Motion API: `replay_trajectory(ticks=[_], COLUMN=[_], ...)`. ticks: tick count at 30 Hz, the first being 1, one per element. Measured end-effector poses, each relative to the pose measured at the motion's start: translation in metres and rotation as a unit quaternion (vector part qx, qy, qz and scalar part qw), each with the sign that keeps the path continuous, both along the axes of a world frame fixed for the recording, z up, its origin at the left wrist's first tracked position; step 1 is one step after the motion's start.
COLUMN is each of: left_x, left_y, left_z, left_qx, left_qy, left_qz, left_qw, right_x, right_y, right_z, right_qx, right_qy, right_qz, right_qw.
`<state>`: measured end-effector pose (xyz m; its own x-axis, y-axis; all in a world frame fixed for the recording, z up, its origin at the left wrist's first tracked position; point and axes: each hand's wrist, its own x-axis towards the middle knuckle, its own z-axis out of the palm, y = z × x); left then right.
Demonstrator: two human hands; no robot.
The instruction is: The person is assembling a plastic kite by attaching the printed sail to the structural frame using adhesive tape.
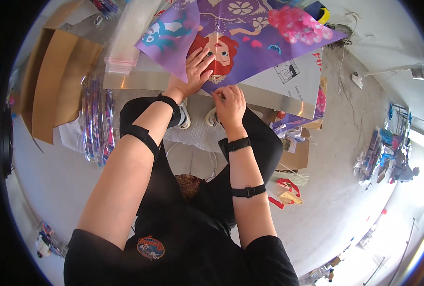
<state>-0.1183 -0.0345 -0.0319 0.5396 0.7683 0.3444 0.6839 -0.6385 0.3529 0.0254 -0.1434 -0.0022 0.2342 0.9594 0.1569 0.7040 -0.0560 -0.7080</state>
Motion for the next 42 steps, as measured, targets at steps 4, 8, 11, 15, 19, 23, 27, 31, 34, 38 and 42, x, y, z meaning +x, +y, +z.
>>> replay_trajectory(ticks=[4, 8, 11, 15, 19, 23, 27, 31, 34, 38, 42], left_x=[0.0, 0.0, -0.001, 0.001, 0.001, 0.001, 0.0, -0.002, 0.001, -0.001, 0.003], left_y=[0.001, 0.001, 0.001, 0.003, 0.003, 0.001, -0.001, -0.004, -0.002, 0.006, 0.006], left_z=[-0.001, -0.003, -0.004, -0.004, -0.002, -0.001, -0.002, -0.005, 0.0, -0.001, 0.007], left_qx=[-0.006, -0.008, -0.01, -0.009, -0.012, -0.011, -0.009, -0.012, -0.004, -0.003, 0.003], left_qy=[-0.008, -0.014, -0.019, -0.018, -0.019, -0.02, -0.022, -0.01, -0.014, -0.007, -0.016], left_qz=[-0.004, -0.002, 0.0, -0.001, -0.002, -0.004, -0.002, 0.002, 0.0, -0.001, -0.01], left_qw=[1.0, 1.0, 1.0, 1.0, 1.0, 1.0, 1.0, 1.0, 1.0, 1.0, 1.0], right_x=[0.0, -0.003, -0.005, -0.003, -0.003, -0.004, -0.003, -0.003, -0.006, -0.011, -0.001], right_y=[0.003, 0.005, 0.006, 0.008, 0.009, 0.011, 0.015, 0.014, 0.012, 0.012, 0.007], right_z=[-0.001, 0.001, 0.003, 0.001, 0.001, 0.004, 0.003, -0.005, -0.004, -0.001, 0.008], right_qx=[0.006, 0.002, -0.014, -0.007, -0.013, -0.026, -0.079, -0.099, -0.043, -0.023, 0.01], right_qy=[-0.03, -0.031, -0.029, -0.038, -0.04, -0.045, -0.041, -0.045, -0.078, -0.085, -0.092], right_qz=[0.006, -0.006, -0.016, -0.014, -0.025, -0.043, -0.075, -0.072, -0.068, -0.047, -0.008], right_qw=[1.0, 0.999, 0.999, 0.999, 0.999, 0.998, 0.993, 0.991, 0.994, 0.995, 0.996])
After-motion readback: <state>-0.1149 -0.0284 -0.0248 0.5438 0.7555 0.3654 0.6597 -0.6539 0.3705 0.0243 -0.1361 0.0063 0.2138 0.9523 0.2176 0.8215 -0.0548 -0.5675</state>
